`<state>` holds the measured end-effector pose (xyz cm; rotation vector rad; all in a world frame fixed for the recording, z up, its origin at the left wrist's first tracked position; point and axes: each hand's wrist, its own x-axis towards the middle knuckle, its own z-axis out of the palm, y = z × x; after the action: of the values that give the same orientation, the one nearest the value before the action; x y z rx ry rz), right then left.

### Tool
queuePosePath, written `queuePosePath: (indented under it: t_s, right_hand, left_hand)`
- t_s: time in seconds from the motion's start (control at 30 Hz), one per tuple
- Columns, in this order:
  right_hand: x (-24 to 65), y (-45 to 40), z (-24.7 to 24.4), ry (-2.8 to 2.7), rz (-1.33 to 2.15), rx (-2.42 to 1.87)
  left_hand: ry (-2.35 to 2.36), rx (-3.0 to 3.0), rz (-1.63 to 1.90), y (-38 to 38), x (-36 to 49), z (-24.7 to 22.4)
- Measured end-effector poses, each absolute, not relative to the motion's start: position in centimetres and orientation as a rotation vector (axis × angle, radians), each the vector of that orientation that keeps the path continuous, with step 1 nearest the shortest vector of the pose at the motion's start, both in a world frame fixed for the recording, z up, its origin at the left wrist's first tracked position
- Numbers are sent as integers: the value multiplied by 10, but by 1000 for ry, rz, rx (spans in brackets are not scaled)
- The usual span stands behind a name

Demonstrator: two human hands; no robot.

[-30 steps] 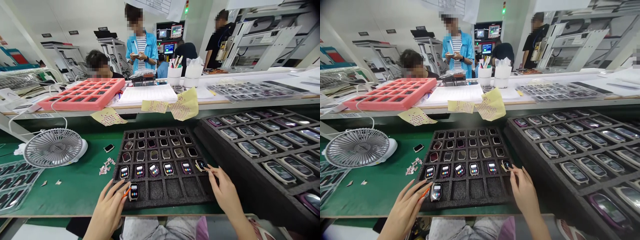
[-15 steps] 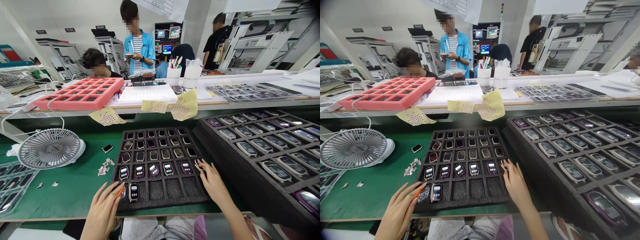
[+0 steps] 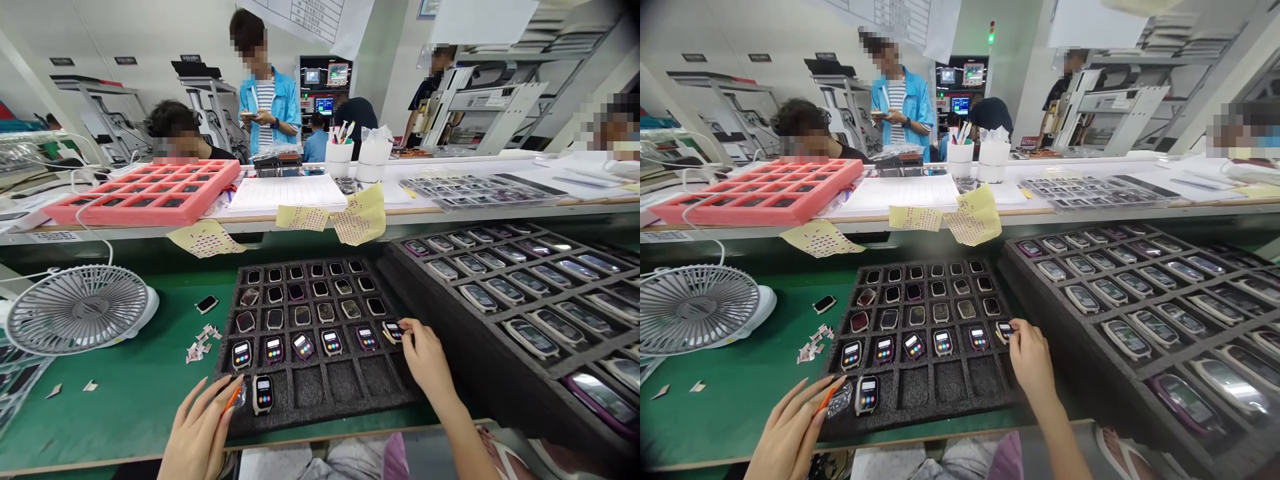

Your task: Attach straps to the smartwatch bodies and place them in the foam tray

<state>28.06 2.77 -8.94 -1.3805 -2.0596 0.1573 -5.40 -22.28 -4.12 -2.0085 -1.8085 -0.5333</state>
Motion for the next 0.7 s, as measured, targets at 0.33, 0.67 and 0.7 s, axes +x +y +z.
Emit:
queuePosePath:
  t_s: [0.33, 0.67, 0.7]
  right_hand:
    - [253, 41, -75, -2287, -39, -1646]
    - [263, 61, -82, -2201, 356, -1712]
    - [263, 61, -83, -2180, 399, -1702]
  left_hand:
    - [-1841, -2025, -615, -227, -52, -45]
    - [-1933, -1972, -738, -239, -56, -55]
    - [-1910, -1985, -752, -238, -56, -56]
